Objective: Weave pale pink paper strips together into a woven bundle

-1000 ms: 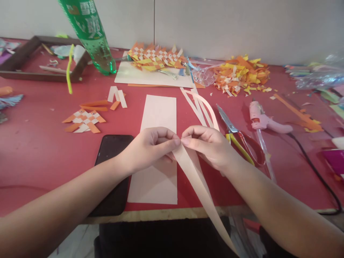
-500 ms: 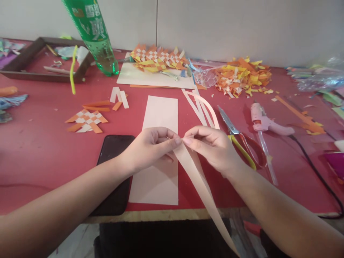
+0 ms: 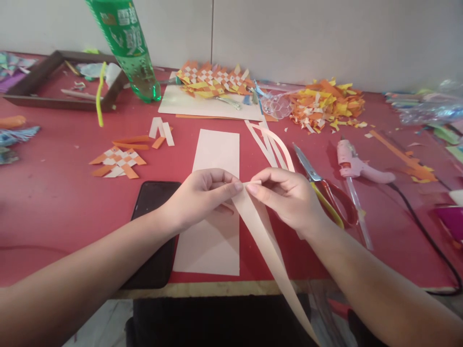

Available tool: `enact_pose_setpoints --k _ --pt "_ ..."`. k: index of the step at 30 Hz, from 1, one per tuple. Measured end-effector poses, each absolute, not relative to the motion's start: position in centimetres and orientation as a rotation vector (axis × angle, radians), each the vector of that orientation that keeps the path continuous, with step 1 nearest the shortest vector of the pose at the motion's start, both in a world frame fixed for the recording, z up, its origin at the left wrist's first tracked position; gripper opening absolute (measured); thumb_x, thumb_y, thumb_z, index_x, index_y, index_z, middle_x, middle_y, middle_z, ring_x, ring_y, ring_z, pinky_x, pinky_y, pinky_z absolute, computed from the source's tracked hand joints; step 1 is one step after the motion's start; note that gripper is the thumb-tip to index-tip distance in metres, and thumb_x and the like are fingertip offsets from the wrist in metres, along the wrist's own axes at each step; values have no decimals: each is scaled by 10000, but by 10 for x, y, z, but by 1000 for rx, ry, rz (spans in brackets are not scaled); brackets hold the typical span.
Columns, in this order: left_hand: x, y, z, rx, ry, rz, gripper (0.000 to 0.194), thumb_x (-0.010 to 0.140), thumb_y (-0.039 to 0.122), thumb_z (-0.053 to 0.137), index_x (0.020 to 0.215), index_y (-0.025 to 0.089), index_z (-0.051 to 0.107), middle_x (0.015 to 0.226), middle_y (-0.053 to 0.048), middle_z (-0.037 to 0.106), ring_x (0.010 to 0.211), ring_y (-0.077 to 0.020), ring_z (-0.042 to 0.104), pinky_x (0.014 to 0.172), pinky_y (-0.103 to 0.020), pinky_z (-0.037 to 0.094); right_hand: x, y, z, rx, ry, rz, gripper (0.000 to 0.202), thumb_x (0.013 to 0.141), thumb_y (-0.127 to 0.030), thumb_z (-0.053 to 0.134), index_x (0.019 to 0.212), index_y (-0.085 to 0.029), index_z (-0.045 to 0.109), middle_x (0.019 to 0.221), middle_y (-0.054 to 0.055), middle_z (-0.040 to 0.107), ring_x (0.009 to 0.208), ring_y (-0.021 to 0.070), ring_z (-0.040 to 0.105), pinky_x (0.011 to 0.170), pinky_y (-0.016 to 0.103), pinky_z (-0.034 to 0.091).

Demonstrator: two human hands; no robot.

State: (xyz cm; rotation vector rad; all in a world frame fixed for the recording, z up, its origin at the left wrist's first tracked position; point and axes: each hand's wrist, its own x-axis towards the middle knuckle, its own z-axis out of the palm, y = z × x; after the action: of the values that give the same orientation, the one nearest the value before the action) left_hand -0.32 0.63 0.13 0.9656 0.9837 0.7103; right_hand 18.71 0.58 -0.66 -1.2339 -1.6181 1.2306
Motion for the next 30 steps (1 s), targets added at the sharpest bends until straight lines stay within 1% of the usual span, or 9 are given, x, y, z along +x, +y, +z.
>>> enact_pose_setpoints --k 11,17,24,28,30 --pt "-6 7 -4 920 970 704 201 832 348 694 806 151 660 688 11 649 621 -96 656 632 -200 575 186 6 -6 -1241 -1606 1226 147 840 -362 697 766 -239 667 752 12 661 712 172 617 661 304 513" --pt "-7 7 -3 913 968 705 235 794 376 735 799 152 665 683 18 656 613 -88 654 625 -188 577 186 4 -4 -1251 -1643 1161 128 849 -357 693 783 -249 677 759 17 664 713 172 616 669 310 529" --pt "-6 7 -2 914 981 708 215 813 370 718 808 161 667 673 21 655 603 -88 652 616 -192 577 186 5 -3 -1251 -1606 1185 126 837 -358 704 786 -245 684 774 21 676 731 179 630 676 314 529" --pt "-6 5 1 945 990 634 274 806 422 717 832 153 674 701 -15 692 643 -113 674 620 -201 569 187 6 -4 -1269 -1536 1204 144 828 -374 708 781 -241 679 772 20 674 736 181 628 667 312 523" --pt "-6 5 1 963 976 619 274 817 421 708 828 150 669 715 -29 711 665 -120 684 631 -200 567 188 7 -4 -1273 -1504 1232 143 828 -379 706 784 -245 681 761 16 667 725 179 619 658 310 514"
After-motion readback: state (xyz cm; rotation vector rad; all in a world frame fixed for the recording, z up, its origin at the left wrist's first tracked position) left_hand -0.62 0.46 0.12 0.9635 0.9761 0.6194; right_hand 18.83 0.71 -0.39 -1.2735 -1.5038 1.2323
